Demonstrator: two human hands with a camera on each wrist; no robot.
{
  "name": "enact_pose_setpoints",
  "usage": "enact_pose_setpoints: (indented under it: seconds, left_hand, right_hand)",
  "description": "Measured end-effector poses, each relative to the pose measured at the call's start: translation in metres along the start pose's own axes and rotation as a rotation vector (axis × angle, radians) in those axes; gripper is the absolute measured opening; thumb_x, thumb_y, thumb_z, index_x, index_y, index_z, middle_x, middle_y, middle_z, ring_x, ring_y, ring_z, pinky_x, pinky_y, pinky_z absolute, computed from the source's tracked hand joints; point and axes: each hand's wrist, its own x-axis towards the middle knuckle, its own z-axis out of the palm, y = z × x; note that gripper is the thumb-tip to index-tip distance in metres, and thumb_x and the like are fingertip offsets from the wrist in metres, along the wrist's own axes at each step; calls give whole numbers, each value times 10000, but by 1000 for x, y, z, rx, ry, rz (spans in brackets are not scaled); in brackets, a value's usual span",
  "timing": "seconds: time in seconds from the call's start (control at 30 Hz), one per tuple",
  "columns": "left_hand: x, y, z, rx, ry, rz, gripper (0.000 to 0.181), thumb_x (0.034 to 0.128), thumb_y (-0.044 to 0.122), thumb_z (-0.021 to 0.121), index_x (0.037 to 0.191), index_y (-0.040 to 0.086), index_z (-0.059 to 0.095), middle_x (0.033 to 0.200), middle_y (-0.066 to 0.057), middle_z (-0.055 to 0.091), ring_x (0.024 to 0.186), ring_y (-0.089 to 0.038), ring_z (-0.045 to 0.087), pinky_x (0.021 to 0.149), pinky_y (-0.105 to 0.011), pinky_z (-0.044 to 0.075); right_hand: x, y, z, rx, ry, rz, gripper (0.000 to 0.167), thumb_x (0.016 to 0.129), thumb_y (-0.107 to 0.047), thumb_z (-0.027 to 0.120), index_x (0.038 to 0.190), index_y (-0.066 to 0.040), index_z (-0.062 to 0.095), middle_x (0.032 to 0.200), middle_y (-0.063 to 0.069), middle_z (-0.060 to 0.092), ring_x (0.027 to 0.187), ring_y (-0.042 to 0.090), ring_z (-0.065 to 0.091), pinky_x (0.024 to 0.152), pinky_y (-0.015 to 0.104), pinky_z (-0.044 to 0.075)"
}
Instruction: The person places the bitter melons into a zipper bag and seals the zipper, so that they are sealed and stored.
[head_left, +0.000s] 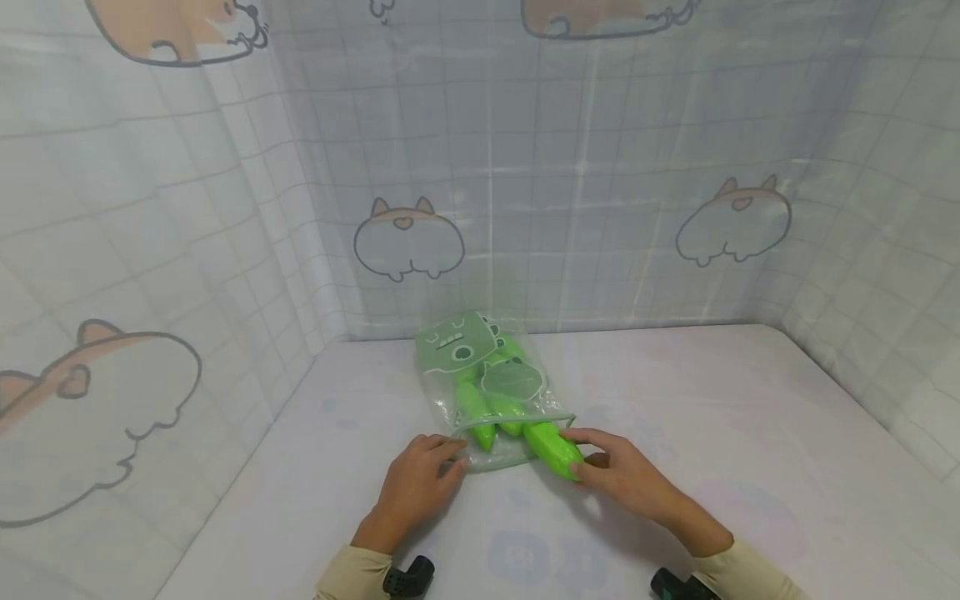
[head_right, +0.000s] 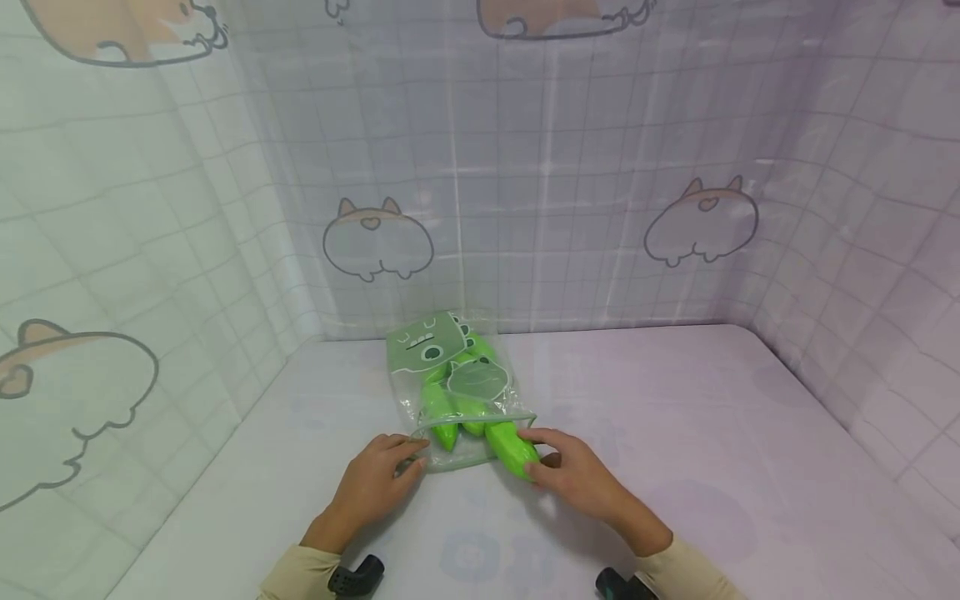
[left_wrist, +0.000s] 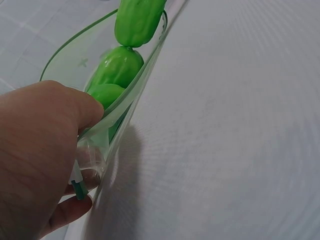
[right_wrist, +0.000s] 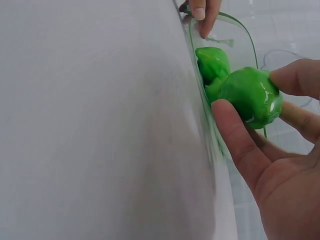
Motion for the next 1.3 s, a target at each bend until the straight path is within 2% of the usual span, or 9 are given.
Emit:
enact_pose_setpoints:
  seconds: [0.2, 0.53, 0.77, 1.0, 1.3]
  left_hand:
    - [-1, -1, 1, -13, 0, 0, 233, 905, 283, 736, 1119, 202, 779, 1100, 17, 714, 986, -175, 633, 802, -385, 548]
    - [-1, -2, 2, -4, 19, 22, 231, 901, 296, 741, 1113, 213, 781, 1085, 37, 715, 949, -151, 625, 767, -356, 544]
    - [-2, -2, 2, -8, 30, 31, 230, 895, 293, 747, 1107, 211, 783, 1080, 32, 716, 949, -156, 629, 769, -361, 547]
    - [-2, -1, 3, -6, 27, 30, 233, 899, 293, 743, 1114, 211, 781, 1080, 31, 715, 951, -155, 627, 776, -359, 545]
    - [-2, 0, 4, -7, 22, 16, 234, 902, 294, 737, 1116, 211, 781, 1082, 24, 715, 954, -166, 623, 778, -372, 543]
  right_hand:
    - [2, 0, 4, -2, 16, -18, 504, 958, -211, 682, 1414, -41, 551, 1432, 260, 461, 1036, 289, 677, 793, 301, 551]
    - [6, -4, 11, -10, 81, -12, 501, 936, -184, 710, 1374, -16, 536, 1311, 196, 576, 918, 209, 693, 720, 291, 546]
    - [7, -6, 16, -81, 140, -1, 510, 920, -190, 735, 1367, -23, 556, 1281, 173, 592, 901, 192, 686, 692, 280, 549]
    - [11, -7, 20, -134, 152, -24, 490, 919, -159, 735, 1348, 9, 569, 1180, 156, 592, 883, 213, 690, 685, 266, 562]
    - [19, -6, 20, -242, 185, -6, 476, 894, -180, 761, 1319, -23, 617, 1071, 104, 584, 881, 205, 687, 671, 248, 559]
